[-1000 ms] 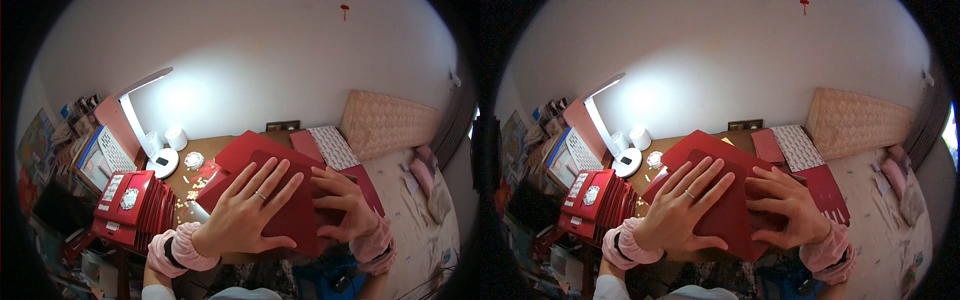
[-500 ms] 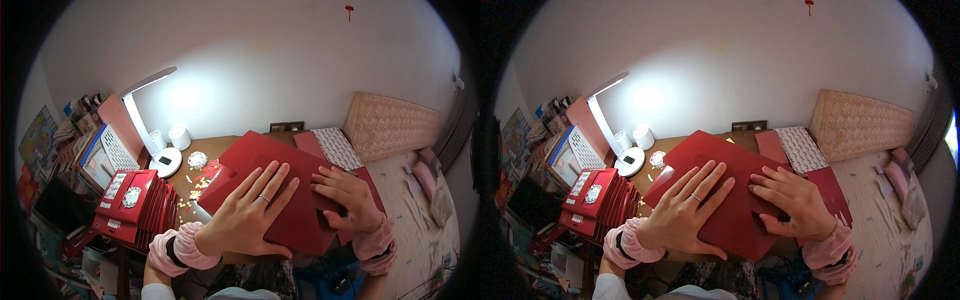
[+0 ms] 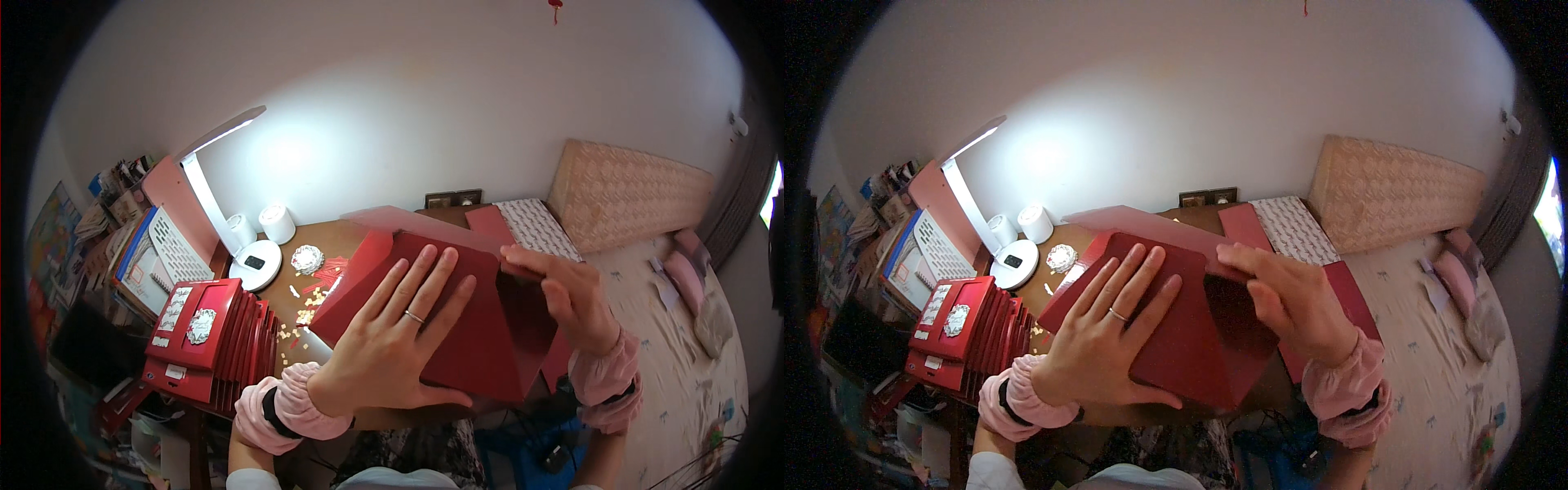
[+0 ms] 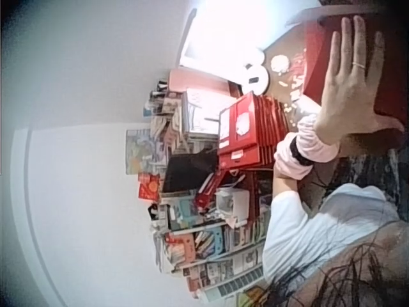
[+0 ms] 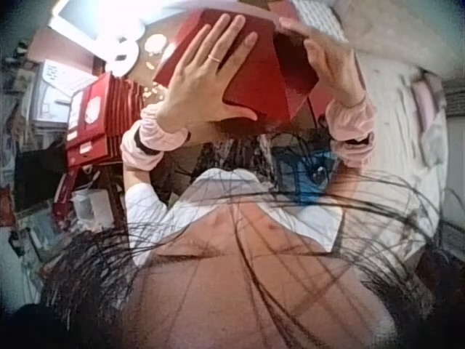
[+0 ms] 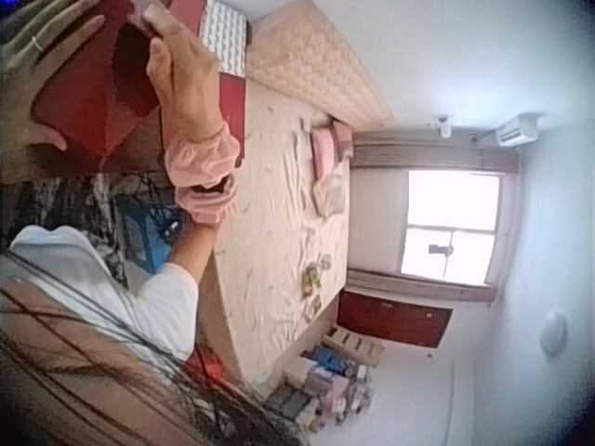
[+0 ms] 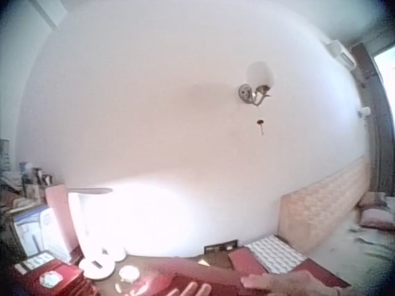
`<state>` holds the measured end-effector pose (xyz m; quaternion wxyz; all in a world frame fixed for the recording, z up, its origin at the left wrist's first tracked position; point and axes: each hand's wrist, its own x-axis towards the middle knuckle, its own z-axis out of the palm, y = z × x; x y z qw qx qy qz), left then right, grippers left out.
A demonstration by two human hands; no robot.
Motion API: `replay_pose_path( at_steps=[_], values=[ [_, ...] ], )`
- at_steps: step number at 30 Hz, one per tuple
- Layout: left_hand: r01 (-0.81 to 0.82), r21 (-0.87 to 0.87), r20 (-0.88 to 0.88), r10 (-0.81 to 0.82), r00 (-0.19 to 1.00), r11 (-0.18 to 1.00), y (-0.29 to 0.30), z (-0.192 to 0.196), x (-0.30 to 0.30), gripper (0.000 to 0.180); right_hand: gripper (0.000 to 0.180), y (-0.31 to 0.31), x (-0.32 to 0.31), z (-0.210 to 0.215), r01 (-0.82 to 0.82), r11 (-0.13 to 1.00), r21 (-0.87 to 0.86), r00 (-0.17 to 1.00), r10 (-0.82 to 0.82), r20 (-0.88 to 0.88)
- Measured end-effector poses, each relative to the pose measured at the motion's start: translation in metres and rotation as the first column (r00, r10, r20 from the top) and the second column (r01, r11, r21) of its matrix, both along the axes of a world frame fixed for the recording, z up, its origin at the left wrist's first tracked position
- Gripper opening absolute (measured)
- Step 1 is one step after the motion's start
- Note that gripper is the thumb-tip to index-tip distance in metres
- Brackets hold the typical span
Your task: Checking money wallet packets and then assembling a large red cardboard gift box at a desk.
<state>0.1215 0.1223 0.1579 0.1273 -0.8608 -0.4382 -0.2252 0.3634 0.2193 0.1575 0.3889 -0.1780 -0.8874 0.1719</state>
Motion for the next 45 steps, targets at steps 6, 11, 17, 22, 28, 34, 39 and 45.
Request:
replay_pose_path(
  at_steps=[6, 11, 17, 22, 28, 34, 39, 45],
  values=[
    [0.038, -0.045, 0.005, -0.037, 0.999, 0.998, 0.004, -0.006, -0.002, 0.106, 0.033, 0.006, 0.002, 0.019, -0.038, 0.966, -0.257, 0.999, 0.03, -0.034],
    [0.052, -0.09, -0.006, -0.053, 0.999, 0.995, 0.005, -0.006, -0.003, 0.103, 0.044, -0.004, 0.003, 0.016, -0.095, 0.995, 0.038, 0.985, 0.089, 0.146],
    [0.082, -0.003, 0.072, -0.082, 0.994, 0.997, 0.006, -0.014, -0.006, 0.098, 0.049, -0.009, 0.006, -0.001, -0.076, 0.994, 0.075, 0.974, 0.058, 0.221],
    [0.069, 0.032, 0.088, -0.072, 0.994, 0.997, 0.004, -0.015, -0.007, 0.095, 0.049, -0.008, 0.008, -0.003, -0.059, 0.992, 0.112, 0.963, 0.027, 0.268],
    [0.063, 0.048, 0.098, -0.068, 0.993, 0.997, 0.002, -0.015, -0.008, 0.093, 0.052, -0.006, 0.012, -0.004, -0.029, 0.989, 0.146, 0.949, -0.019, 0.314],
    [0.009, -0.059, 0.074, -0.005, 0.997, 0.998, -0.001, -0.006, -0.003, 0.09, 0.053, -0.004, 0.015, 0.006, -0.046, 0.986, 0.161, 0.946, -0.009, 0.325],
    [0.056, -0.089, 0.027, -0.054, 0.998, 0.994, 0.001, -0.007, -0.007, 0.091, 0.06, -0.007, 0.019, 0.008, -0.086, 0.993, 0.084, 0.945, 0.055, 0.322],
    [0.01, -0.045, 0.046, -0.008, 0.999, 0.999, 0.001, -0.004, -0.006, 0.087, 0.049, 0.004, 0.046, -0.012, 0.259, 0.963, -0.078, 0.96, -0.265, -0.086]
  ],
)
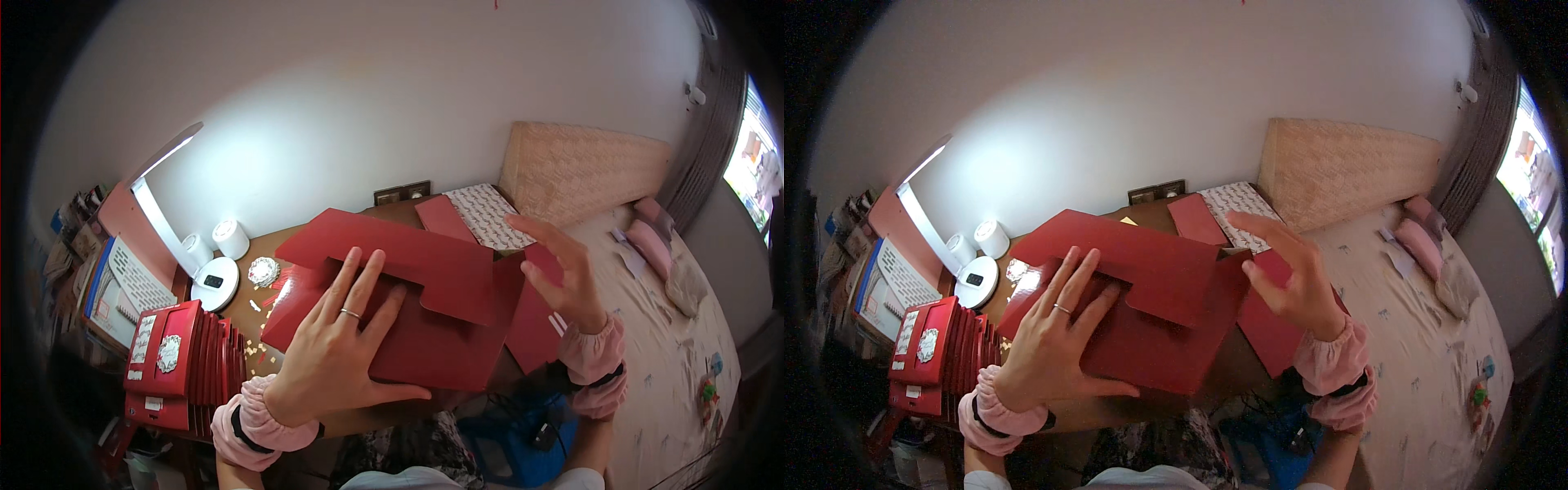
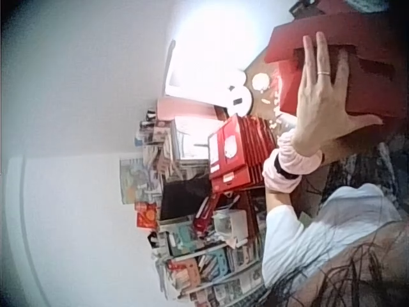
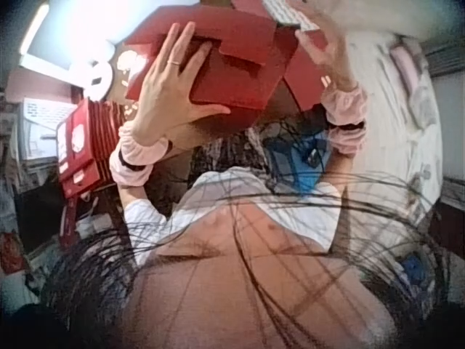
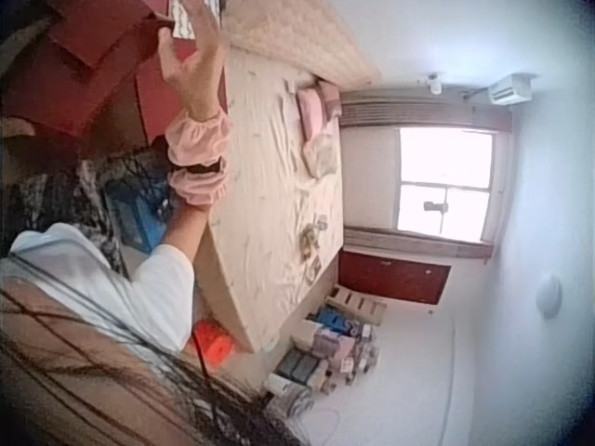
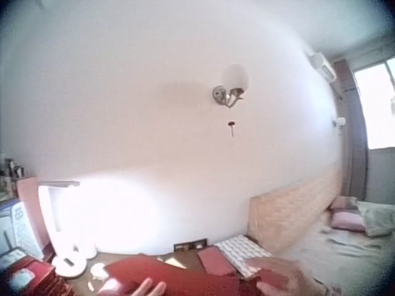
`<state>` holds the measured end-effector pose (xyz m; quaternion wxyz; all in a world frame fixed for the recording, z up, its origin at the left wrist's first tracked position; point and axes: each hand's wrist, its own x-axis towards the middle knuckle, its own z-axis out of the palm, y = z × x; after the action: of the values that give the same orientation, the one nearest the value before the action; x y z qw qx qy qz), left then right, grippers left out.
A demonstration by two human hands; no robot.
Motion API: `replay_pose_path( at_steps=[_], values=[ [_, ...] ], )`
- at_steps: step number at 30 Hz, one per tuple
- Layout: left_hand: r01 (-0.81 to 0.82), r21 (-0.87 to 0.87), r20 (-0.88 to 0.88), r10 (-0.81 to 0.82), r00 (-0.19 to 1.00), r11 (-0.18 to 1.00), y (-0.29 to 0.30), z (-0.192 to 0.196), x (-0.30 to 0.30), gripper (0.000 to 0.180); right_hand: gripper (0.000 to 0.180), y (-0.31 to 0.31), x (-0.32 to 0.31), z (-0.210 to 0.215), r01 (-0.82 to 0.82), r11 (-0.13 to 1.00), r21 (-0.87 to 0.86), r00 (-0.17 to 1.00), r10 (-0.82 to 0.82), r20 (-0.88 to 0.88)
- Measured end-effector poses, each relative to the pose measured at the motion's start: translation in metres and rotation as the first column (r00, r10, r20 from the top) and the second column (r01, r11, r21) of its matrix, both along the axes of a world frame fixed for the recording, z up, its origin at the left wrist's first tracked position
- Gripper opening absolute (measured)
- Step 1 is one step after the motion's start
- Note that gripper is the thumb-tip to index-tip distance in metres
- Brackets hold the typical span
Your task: Checking money wallet packets and then assembling a large red cardboard gift box at a desk.
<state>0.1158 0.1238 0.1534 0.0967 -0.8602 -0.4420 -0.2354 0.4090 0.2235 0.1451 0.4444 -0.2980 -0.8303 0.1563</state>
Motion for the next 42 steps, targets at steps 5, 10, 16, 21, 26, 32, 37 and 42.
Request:
replay_pose_path(
  at_steps=[5, 10, 16, 21, 26, 32, 37, 42],
  values=[
    [-0.01, 0.015, -0.018, 0.011, 1.0, 1.0, 0.0, 0.003, 0.001, 0.093, 0.029, 0.001, 0.003, -0.015, 0.0, 0.984, -0.18, 0.998, -0.012, -0.068],
    [-0.04, 0.013, -0.008, 0.04, 0.999, 0.999, -0.004, -0.001, -0.003, 0.102, 0.022, 0.002, 0.003, -0.01, -0.026, 0.967, -0.253, 0.999, 0.017, -0.036],
    [-0.023, 0.066, -0.064, 0.027, 0.998, 0.998, -0.012, 0.0, -0.012, 0.105, 0.024, 0.007, 0.005, -0.01, -0.311, 0.89, -0.334, 0.949, 0.312, -0.053],
    [0.034, 0.123, 0.022, -0.037, 0.999, 0.992, -0.017, -0.004, -0.028, 0.099, 0.023, 0.001, -0.003, -0.015, -0.526, 0.675, -0.517, 0.844, 0.34, -0.415],
    [0.005, 0.185, 0.064, -0.017, 0.998, 0.983, -0.013, -0.016, -0.037, 0.091, 0.028, 0.011, 0.006, -0.029, -0.441, 0.644, -0.625, 0.897, 0.35, -0.272],
    [0.028, 0.276, 0.066, -0.048, 0.997, 0.961, -0.015, -0.025, -0.056, 0.096, 0.027, 0.021, -0.01, -0.042, -0.75, 0.495, -0.439, 0.661, 0.59, -0.464],
    [-0.168, 0.287, 0.273, 0.088, 0.958, 0.943, -0.011, -0.037, -0.069, 0.083, 0.025, 0.016, -0.023, -0.039, -0.741, 0.594, -0.313, 0.671, 0.663, -0.332],
    [-0.2, 0.228, 0.55, 0.044, 0.834, 0.953, -0.037, -0.062, -0.064, 0.096, 0.023, -0.002, -0.034, -0.038, -0.604, 0.746, -0.282, 0.797, 0.551, -0.249]
  ],
)
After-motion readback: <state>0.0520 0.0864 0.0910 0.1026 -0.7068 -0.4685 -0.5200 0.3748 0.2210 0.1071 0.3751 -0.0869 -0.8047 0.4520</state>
